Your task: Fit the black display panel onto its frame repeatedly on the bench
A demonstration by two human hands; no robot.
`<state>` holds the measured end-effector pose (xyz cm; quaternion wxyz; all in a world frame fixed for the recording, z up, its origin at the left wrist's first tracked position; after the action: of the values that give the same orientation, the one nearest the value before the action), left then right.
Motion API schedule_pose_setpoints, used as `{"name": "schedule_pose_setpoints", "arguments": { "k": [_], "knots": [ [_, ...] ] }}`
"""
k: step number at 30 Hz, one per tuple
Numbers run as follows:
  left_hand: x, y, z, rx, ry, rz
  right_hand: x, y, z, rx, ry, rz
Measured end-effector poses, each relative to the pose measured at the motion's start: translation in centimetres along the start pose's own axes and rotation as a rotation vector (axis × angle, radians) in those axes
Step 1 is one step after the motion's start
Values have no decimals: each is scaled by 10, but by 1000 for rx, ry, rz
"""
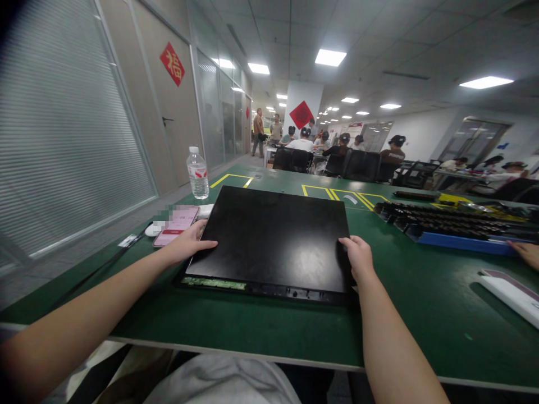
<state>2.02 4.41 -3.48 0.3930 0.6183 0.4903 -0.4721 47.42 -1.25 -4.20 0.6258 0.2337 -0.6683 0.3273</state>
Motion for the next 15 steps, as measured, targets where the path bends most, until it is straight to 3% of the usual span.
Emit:
{"name": "schedule_pose_setpoints", "arguments": {
  "k": [15],
  "knots": [
    [8, -4, -3, 20, 5, 0, 2, -1, 0, -20, -43, 47]
  ]
}}
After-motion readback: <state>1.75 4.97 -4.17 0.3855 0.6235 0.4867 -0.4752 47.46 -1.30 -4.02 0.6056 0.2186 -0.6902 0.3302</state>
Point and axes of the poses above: each hand's wrist, its own z-axis away from the middle knuckle, its own y-axis out of the palm, x = y × z, the point moved 4 cm from there along -z, towards the middle knuckle, and after that the axes turned 8 degrees about y, right-handed, at the moved point
